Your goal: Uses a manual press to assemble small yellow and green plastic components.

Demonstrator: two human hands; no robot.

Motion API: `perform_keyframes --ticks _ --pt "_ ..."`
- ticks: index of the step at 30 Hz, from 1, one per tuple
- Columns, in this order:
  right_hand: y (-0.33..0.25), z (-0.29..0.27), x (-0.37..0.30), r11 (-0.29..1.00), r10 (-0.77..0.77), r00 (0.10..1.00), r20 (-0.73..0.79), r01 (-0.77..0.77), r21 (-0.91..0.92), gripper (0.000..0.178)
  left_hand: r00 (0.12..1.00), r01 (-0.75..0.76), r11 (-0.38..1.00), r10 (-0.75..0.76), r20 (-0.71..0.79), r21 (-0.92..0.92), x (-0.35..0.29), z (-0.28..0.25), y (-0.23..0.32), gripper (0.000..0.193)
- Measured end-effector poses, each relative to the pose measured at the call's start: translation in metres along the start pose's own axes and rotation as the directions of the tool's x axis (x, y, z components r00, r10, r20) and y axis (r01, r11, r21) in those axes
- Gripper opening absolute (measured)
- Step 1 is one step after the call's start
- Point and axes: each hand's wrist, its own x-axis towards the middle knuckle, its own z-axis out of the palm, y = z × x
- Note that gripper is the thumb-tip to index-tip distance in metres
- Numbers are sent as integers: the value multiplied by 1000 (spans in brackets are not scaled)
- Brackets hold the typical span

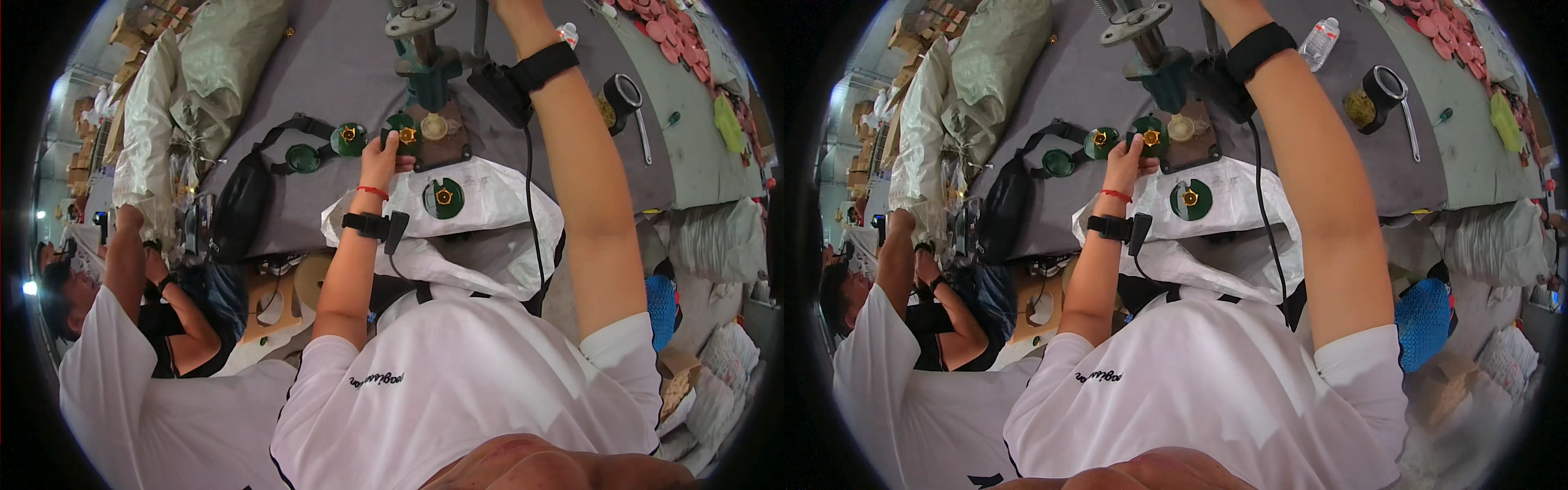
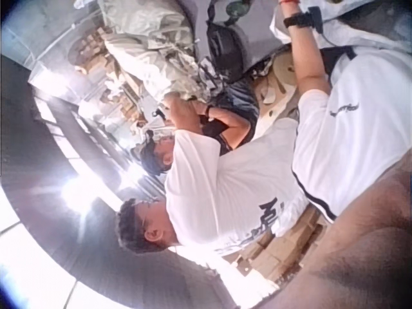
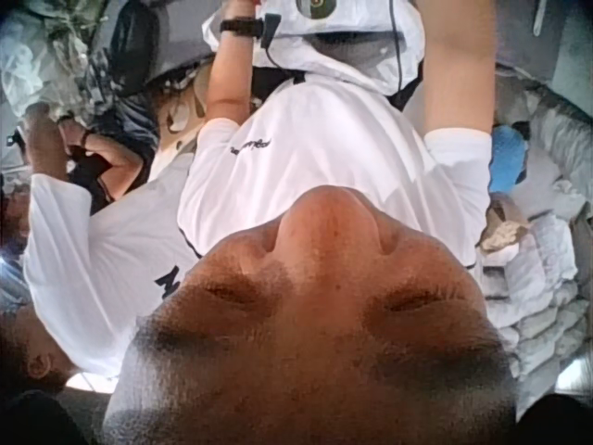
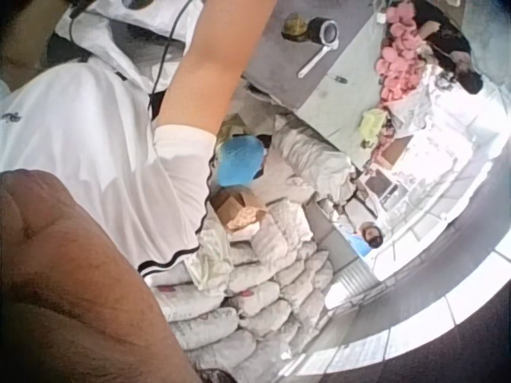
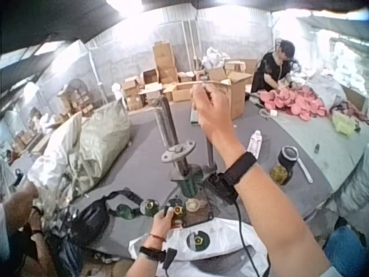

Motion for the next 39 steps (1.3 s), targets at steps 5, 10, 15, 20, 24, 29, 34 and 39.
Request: perform_keyframes --ticks 5,10,15,20,24,29,34,39 --pt "-1 1 -2 1000 3 1000 10 -3 1 33 994 108 981 -102 -42 164 20 13 -10 35" --pt "-2 2 -1 999 -31 1000 -6 31 -22 35 995 60 923 -28 -91 379 26 37 0 41" --pt "-1 -2 -2 997 41 999 10 -40 -65 37 833 -350 509 553 13 787 6 37 -17 47" --pt "1 1 7 995 68 994 90 -61 -80 36 692 -613 407 690 211 677 28 38 -37 51" --pt "-3 -1 15 947 317 921 225 -319 -28 35 876 -409 509 450 171 758 37 51 -27 46" --pt "-20 -22 2 878 385 889 247 -435 197 32 850 -504 595 471 236 626 46 58 -35 53" --pt "-87 -78 -128 944 321 889 325 -329 -33 27 867 -482 657 454 207 580 41 28 -42 64" --pt "-21 -131 -274 896 69 939 337 90 -434 17 803 -589 660 542 246 467 40 43 -43 69"
